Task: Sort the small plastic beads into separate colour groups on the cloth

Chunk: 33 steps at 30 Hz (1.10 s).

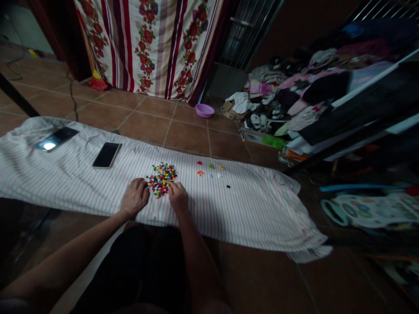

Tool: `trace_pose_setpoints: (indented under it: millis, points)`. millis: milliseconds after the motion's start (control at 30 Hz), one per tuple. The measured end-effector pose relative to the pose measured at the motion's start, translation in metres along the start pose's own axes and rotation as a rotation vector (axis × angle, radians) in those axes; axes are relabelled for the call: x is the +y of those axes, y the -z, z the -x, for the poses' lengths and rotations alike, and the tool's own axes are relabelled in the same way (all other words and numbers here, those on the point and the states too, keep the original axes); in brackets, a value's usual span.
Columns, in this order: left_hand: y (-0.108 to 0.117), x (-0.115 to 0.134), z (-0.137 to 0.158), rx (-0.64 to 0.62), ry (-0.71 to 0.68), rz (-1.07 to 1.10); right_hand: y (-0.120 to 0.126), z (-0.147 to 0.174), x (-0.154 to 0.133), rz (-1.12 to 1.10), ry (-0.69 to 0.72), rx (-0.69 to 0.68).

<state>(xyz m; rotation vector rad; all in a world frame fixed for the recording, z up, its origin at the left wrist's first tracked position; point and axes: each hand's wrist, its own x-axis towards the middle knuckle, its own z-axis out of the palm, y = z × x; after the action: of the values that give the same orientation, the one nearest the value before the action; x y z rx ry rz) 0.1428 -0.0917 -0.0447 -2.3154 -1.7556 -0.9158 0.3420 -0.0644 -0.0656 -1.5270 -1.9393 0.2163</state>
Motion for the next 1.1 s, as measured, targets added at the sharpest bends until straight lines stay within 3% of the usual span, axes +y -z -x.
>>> trace_pose_setpoints:
  millis: [233,533,867,1100]
  points:
    - [-0.001,0.002,-0.001,-0.022,-0.017,-0.04,0.001,-0.001,-0.003,0.02,-0.006,-0.006]
    - [-0.003,0.002,-0.002,-0.067,-0.014,0.015,-0.002,0.001,-0.004,-0.071,-0.024,0.1]
    - [-0.024,-0.01,0.003,-0.171,-0.153,-0.077,-0.003,-0.002,0.001,-0.182,-0.197,0.146]
    - [-0.031,0.002,0.003,-0.156,-0.103,-0.077,-0.002,-0.002,0.002,-0.227,-0.251,0.136]
